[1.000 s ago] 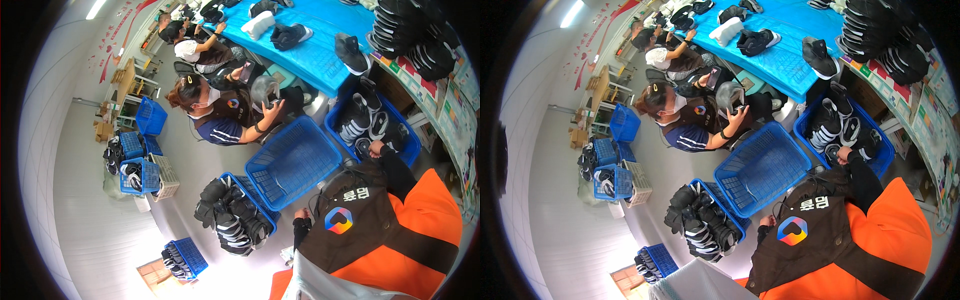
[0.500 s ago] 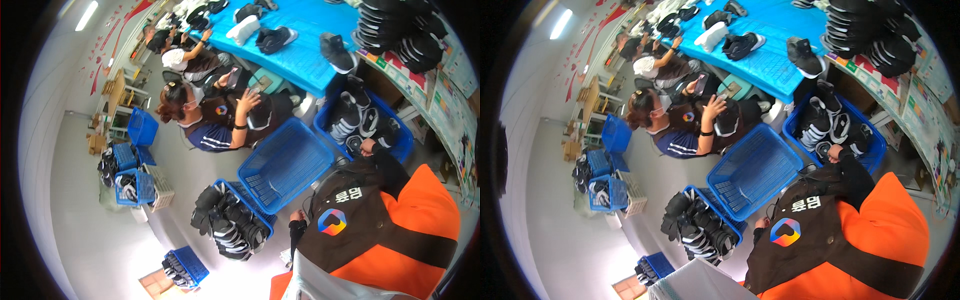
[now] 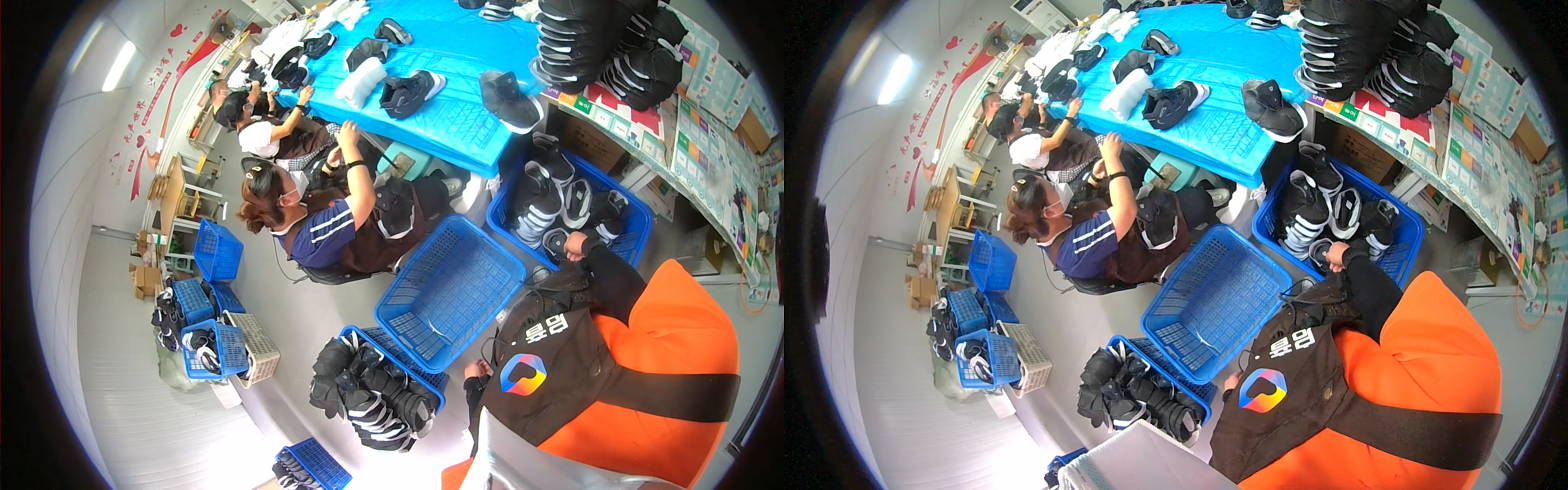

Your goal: The person handles black shoes, using a handheld tool on the edges of the soles and placing them into blue plastic crates. They also scan a QR code on a box using a mobile phone.

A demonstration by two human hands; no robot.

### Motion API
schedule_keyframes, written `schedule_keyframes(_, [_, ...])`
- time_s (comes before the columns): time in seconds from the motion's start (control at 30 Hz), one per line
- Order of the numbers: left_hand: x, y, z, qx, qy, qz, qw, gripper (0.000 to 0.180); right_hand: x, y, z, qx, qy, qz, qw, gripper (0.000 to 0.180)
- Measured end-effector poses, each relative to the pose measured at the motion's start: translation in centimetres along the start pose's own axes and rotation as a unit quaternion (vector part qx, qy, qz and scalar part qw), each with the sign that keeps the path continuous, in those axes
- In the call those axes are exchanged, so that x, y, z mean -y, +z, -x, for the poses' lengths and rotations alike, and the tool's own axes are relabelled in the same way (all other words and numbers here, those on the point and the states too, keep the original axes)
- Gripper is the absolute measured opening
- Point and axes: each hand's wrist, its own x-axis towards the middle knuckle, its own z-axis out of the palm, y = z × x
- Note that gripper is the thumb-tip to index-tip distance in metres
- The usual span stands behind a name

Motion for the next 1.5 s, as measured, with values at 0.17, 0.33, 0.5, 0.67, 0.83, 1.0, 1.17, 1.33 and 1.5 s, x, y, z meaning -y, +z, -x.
schedule_keyframes(0.17, [0.0, 0.2, -0.2, 0.007, -0.021, 0.048, 0.999, 0.031, -0.7, -0.3, -0.7, -0.002, -0.003, -0.004, 1.000, 0.027])
schedule_keyframes(0.33, [0.3, -0.1, -0.2, 0.001, -0.033, 0.098, 0.995, 0.031, -0.7, -0.4, -1.3, 0.016, -0.028, 0.048, 0.998, 0.029])
schedule_keyframes(0.5, [0.8, 0.2, 0.2, 0.005, -0.045, 0.117, 0.992, 0.031, -2.6, 0.0, -2.6, 0.012, -0.013, 0.007, 1.000, 0.034])
schedule_keyframes(0.67, [0.8, 0.3, 0.4, 0.006, -0.033, 0.093, 0.995, 0.031, -2.7, 0.1, -2.6, 0.005, -0.012, -0.003, 1.000, 0.025])
schedule_keyframes(0.83, [0.5, -0.1, 0.5, 0.006, -0.018, 0.040, 0.999, 0.031, -1.3, 0.4, -1.9, 0.004, 0.006, -0.002, 1.000, 0.024])
schedule_keyframes(1.0, [-0.3, -0.2, 0.2, 0.010, -0.006, 0.011, 1.000, 0.031, -2.1, 0.1, -2.1, -0.002, -0.012, 0.005, 1.000, 0.026])
schedule_keyframes(1.17, [0.1, -0.6, 0.5, 0.006, -0.003, -0.007, 1.000, 0.031, -1.3, 0.8, -1.9, 0.000, -0.003, 0.001, 1.000, 0.028])
schedule_keyframes(1.33, [-0.4, 0.0, 0.4, 0.017, 0.007, -0.022, 1.000, 0.031, -2.7, 0.2, -2.2, -0.010, -0.064, 0.075, 0.995, 0.029])
schedule_keyframes(1.5, [0.0, -0.7, 0.4, 0.007, 0.012, -0.036, 0.999, 0.031, -0.4, 0.6, -0.3, -0.008, -0.020, 0.025, 0.999, 0.030])
